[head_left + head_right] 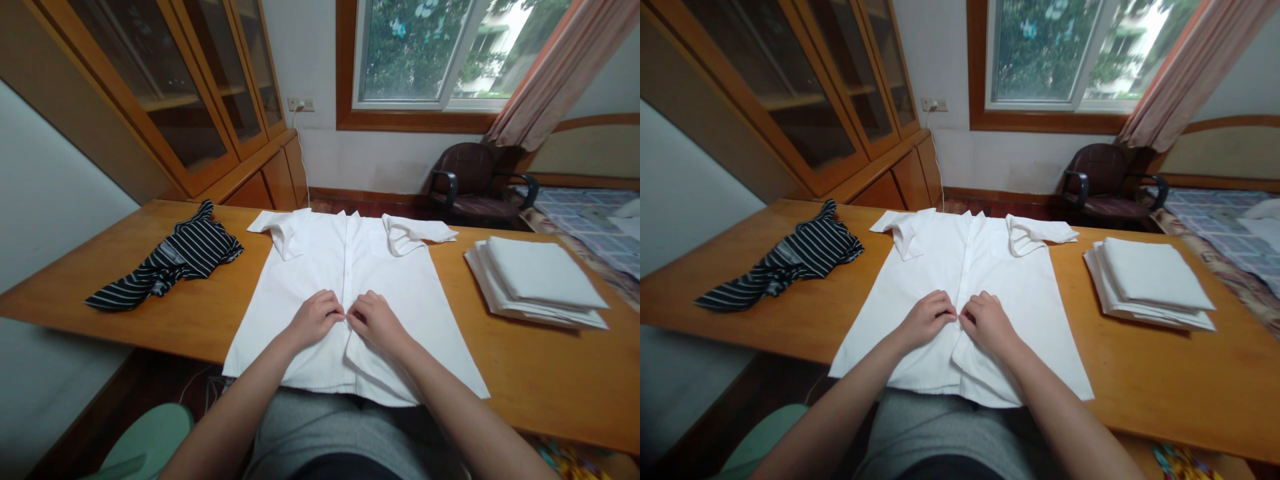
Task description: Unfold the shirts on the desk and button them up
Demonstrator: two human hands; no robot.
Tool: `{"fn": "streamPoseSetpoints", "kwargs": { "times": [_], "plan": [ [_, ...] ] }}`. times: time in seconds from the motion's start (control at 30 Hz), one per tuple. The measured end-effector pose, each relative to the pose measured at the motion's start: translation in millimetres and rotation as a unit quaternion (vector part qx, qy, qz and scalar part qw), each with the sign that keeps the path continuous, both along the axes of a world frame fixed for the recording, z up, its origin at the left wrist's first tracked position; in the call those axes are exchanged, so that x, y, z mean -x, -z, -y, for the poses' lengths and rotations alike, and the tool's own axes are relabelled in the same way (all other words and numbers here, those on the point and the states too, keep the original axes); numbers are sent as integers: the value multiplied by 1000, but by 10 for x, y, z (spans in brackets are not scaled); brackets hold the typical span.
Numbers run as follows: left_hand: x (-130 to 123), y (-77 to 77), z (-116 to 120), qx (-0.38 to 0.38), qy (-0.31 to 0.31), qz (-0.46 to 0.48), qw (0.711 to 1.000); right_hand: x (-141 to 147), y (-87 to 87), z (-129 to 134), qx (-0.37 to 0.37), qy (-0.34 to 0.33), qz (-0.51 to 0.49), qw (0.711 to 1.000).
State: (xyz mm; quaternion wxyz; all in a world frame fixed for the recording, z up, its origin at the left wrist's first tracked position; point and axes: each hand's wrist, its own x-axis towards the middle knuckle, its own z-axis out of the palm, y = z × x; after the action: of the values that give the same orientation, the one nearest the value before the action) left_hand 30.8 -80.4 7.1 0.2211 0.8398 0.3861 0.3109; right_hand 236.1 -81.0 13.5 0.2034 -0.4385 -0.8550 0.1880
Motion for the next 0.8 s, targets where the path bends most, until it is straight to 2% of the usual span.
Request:
{"fn": "streamPoseSetpoints", "kwargs": {
  "times": [0.3,0.63,0.8],
  "plan": [
    [3,-15,0,6,-1,3,1000,-27,-21,-53,49,-9,-31,998],
    [6,-1,-8,10,0,2,1000,-65,-79,-40,70,-38,-40,996],
    [7,-3,-11,23,-3,6,1000,-48,-82,-19,67,-27,-34,997]
  ]
}}
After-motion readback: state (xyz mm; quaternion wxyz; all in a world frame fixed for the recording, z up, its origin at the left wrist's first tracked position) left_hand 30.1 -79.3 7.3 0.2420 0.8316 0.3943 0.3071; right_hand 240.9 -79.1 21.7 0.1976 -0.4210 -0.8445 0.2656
